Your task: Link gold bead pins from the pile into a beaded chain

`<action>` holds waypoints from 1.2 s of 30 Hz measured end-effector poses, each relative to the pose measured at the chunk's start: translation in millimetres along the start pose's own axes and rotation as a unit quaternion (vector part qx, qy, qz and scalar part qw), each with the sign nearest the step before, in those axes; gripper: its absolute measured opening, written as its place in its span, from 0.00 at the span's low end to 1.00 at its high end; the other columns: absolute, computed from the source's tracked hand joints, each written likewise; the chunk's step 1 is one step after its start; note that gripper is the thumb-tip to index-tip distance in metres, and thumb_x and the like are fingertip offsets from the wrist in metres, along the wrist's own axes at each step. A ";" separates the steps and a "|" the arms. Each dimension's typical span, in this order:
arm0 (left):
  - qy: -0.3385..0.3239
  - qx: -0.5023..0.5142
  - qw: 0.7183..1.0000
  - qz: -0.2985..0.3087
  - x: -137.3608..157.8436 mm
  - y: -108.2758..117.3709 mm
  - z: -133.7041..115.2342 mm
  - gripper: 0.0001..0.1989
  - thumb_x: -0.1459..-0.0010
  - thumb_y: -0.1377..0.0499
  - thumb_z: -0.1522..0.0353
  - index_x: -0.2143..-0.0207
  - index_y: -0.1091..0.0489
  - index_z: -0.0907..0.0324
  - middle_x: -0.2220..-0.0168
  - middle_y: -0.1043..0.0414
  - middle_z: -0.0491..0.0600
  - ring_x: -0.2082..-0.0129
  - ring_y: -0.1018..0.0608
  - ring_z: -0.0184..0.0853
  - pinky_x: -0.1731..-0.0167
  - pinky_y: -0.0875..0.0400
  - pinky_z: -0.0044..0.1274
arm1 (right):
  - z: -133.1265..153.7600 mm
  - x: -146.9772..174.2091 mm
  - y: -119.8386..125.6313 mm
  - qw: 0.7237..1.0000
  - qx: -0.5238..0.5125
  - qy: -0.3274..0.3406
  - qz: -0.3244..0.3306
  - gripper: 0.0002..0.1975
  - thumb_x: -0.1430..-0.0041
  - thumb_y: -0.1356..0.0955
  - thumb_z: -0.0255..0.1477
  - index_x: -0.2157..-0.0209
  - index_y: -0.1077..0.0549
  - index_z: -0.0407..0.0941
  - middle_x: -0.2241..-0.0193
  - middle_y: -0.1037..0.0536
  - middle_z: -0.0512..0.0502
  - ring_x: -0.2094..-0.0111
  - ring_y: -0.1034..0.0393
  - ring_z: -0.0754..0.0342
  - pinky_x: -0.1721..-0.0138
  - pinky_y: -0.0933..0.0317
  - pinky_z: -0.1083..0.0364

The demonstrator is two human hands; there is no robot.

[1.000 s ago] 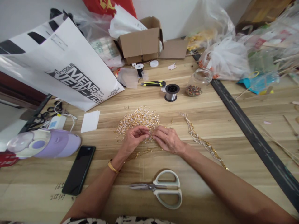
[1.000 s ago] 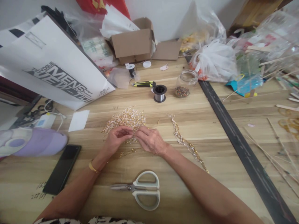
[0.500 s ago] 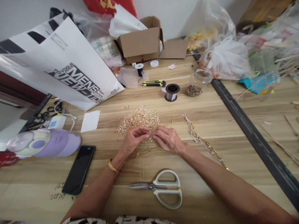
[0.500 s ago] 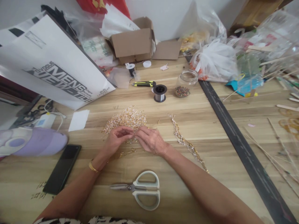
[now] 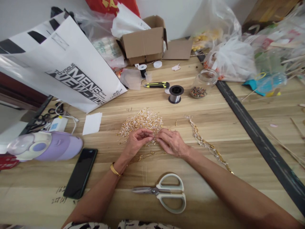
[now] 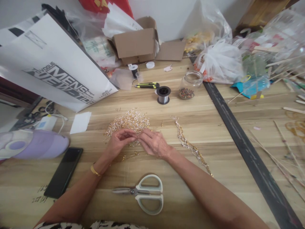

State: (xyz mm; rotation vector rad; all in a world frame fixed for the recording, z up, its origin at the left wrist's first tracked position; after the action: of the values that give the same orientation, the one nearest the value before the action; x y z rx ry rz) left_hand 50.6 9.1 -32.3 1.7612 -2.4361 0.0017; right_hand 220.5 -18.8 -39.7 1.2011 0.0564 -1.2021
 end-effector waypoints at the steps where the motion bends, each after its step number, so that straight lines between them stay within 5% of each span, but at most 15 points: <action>1: -0.001 -0.003 1.000 -0.002 0.2 -0.1 -0.5 0.12 0.55 0.32 0.69 0.66 0.25 0.62 0.69 0.21 0.49 0.69 0.21 0.32 0.66 0.26 0.23 | 0.1 -0.1 0.1 1.000 0.002 0.001 -0.002 0.06 0.35 0.39 0.27 0.62 0.32 0.42 0.68 0.27 0.45 0.70 0.33 0.57 0.72 0.41 0.60; 19: -0.103 -0.090 0.991 -0.011 5.9 -2.8 0.1 0.08 0.48 0.37 0.71 0.64 0.26 0.61 0.66 0.21 0.50 0.65 0.20 0.33 0.58 0.24 0.26 | -0.5 0.3 -1.4 1.000 0.018 0.003 0.007 0.05 0.35 0.39 0.27 0.62 0.33 0.43 0.69 0.28 0.46 0.71 0.35 0.57 0.73 0.43 0.59; 36: -0.176 -0.181 0.968 -0.011 8.2 -4.2 -5.4 0.07 0.46 0.38 0.73 0.63 0.26 0.62 0.65 0.22 0.51 0.66 0.21 0.32 0.60 0.24 0.24 | -0.6 0.6 -3.0 0.999 0.033 0.008 0.010 0.06 0.34 0.40 0.27 0.62 0.33 0.43 0.69 0.29 0.47 0.72 0.36 0.58 0.75 0.46 0.59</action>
State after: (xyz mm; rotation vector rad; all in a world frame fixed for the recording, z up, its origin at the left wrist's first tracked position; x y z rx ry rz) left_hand 52.7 0.5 -26.4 1.7331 -2.4310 -0.7687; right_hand 218.9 -18.4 -42.3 1.2658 0.0179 -1.1845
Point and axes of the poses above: each hand's wrist, its own x-axis away from the middle knuckle, its own y-axis out of the back of the hand, z = x × y, the point moved 3 cm from there along -x, towards the middle knuckle
